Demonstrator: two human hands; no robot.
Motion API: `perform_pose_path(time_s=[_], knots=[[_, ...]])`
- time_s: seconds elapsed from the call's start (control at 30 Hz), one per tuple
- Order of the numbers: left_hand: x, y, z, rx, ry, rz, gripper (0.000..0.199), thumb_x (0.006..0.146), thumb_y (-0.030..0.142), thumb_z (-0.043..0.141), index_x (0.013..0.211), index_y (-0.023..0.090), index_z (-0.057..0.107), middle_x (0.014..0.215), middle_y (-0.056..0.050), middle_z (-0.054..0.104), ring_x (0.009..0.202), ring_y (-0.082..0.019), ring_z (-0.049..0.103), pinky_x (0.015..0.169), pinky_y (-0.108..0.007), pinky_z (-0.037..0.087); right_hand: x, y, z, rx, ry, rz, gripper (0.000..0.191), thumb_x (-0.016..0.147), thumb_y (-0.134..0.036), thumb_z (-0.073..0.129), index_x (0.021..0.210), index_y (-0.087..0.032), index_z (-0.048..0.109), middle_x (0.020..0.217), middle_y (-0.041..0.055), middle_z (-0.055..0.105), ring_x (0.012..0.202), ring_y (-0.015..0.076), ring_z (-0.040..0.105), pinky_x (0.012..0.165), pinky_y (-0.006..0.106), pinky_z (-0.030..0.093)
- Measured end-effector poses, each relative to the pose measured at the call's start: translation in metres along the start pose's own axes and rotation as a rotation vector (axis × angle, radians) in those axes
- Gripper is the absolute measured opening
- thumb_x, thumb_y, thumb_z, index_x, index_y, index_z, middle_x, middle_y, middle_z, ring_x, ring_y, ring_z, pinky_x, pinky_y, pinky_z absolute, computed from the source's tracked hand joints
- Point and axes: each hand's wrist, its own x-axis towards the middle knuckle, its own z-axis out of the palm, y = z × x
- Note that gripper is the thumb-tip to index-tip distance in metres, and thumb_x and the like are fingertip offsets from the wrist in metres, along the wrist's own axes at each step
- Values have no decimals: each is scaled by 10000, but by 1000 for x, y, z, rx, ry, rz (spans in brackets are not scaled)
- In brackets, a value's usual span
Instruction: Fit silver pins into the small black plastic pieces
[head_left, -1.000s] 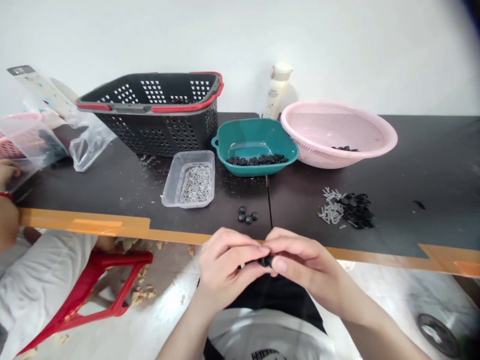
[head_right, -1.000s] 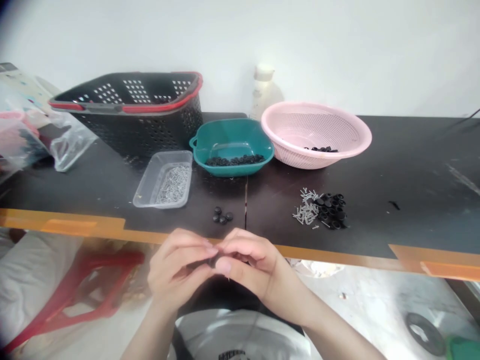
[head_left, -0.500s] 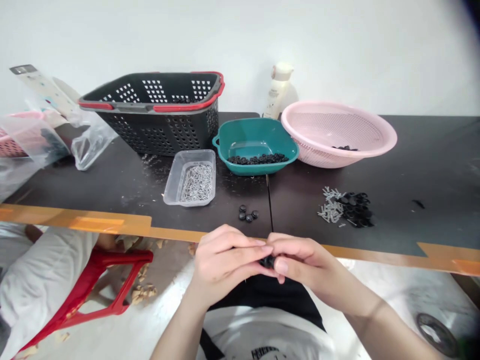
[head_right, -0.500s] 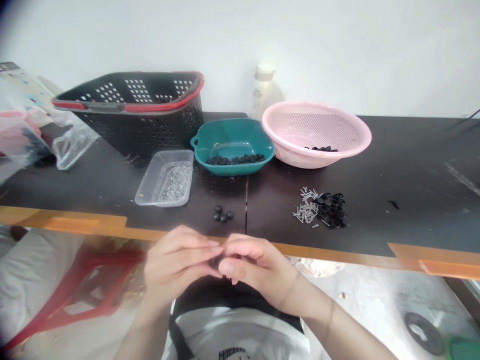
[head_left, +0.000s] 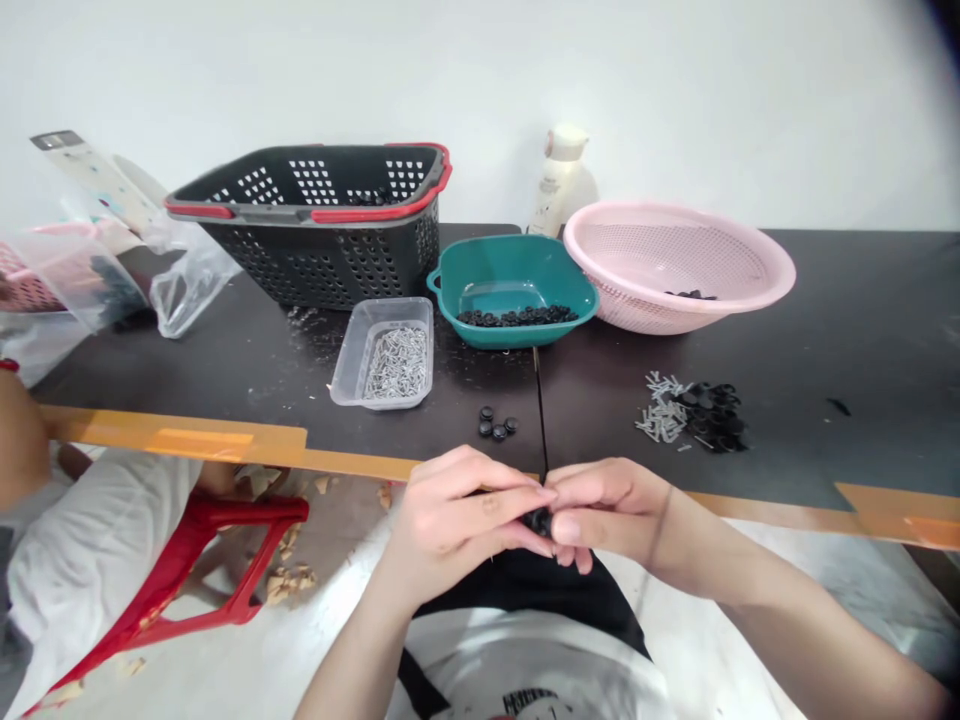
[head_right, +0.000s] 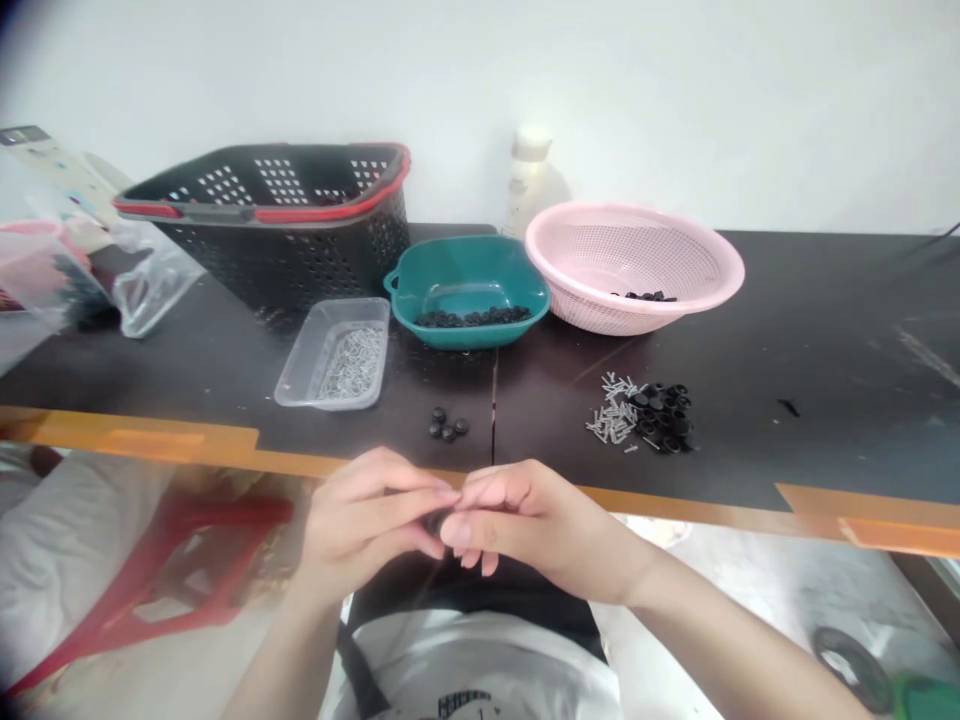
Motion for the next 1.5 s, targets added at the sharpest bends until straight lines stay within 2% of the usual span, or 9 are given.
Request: perform_pose_path(time_s=[0.37, 0.5, 0.63, 0.77, 0.93, 1.07, 1.27, 1.37, 1.5], knots=[[1, 3, 2, -3, 14, 18, 266, 744, 226, 771, 998, 169, 719, 879, -21, 745, 732, -116, 634, 675, -219, 519, -1, 11, -4, -10, -92, -127, 233, 927, -346, 601, 862, -139, 685, 794, 26, 608, 724, 123, 560, 679, 234, 463], [3, 0, 3, 2, 52, 42, 273, 718, 248, 790, 973, 174, 728, 855, -24, 744, 717, -119, 632, 660, -223, 530, -4, 17, 0, -88, -18, -223, 220, 951, -324, 568, 867, -158, 686, 789, 10, 551, 708, 116, 515, 655, 229, 419], [2, -5, 5, 2, 37, 37, 224, 790, 290, 727, 997, 204, 725, 873, -29, 751, 718, -132, 645, 657, -243, 555, -6, 24, 8, -137, 94, -297, 197, 954, -331, 557, 883, -196, 683, 811, 8, 543, 734, 130, 493, 663, 232, 405], [-1, -6, 7, 29, 28, 52, 279, 756, 273, 760, 1025, 212, 721, 852, -18, 751, 712, -125, 644, 646, -231, 547, -4, 34, 14, -88, 160, -311, 167, 960, -331, 547, 922, -233, 677, 869, 8, 575, 804, 143, 525, 737, 239, 424], [-1, -3, 7, 56, 15, 23, 262, 757, 275, 759, 1005, 198, 728, 839, -10, 753, 694, -105, 634, 643, -208, 534, -1, 45, 19, -49, 243, -333, 205, 924, -386, 592, 858, -211, 675, 809, 8, 568, 767, 150, 524, 711, 248, 429], [-1, -8, 9, 58, -4, 13, 230, 785, 277, 731, 1000, 194, 731, 862, -21, 758, 703, -115, 635, 650, -222, 531, 7, 55, 17, 103, 279, -279, 196, 890, -370, 648, 797, -200, 674, 735, -14, 531, 684, 120, 481, 645, 224, 414], [-7, -14, 15, 14, 50, -66, 256, 737, 274, 781, 977, 206, 726, 798, -10, 740, 665, -114, 624, 622, -230, 525, 11, 53, 7, 244, 131, -80, 268, 853, -423, 682, 806, -159, 678, 681, -12, 552, 625, 100, 468, 624, 225, 416], [-10, -11, 17, 87, 4, -68, 220, 776, 271, 753, 986, 214, 724, 822, -16, 747, 681, -127, 633, 620, -247, 523, 9, 49, 4, 199, 129, -18, 272, 832, -437, 699, 864, -169, 661, 712, -19, 561, 618, 91, 474, 620, 216, 427], [-12, -9, 14, 184, -74, -68, 257, 832, 285, 697, 1067, 181, 694, 884, -42, 751, 721, -143, 650, 634, -261, 530, 8, 41, -10, -58, 151, -4, 330, 855, -482, 637, 761, -165, 637, 655, -13, 562, 570, 110, 490, 554, 229, 424]])
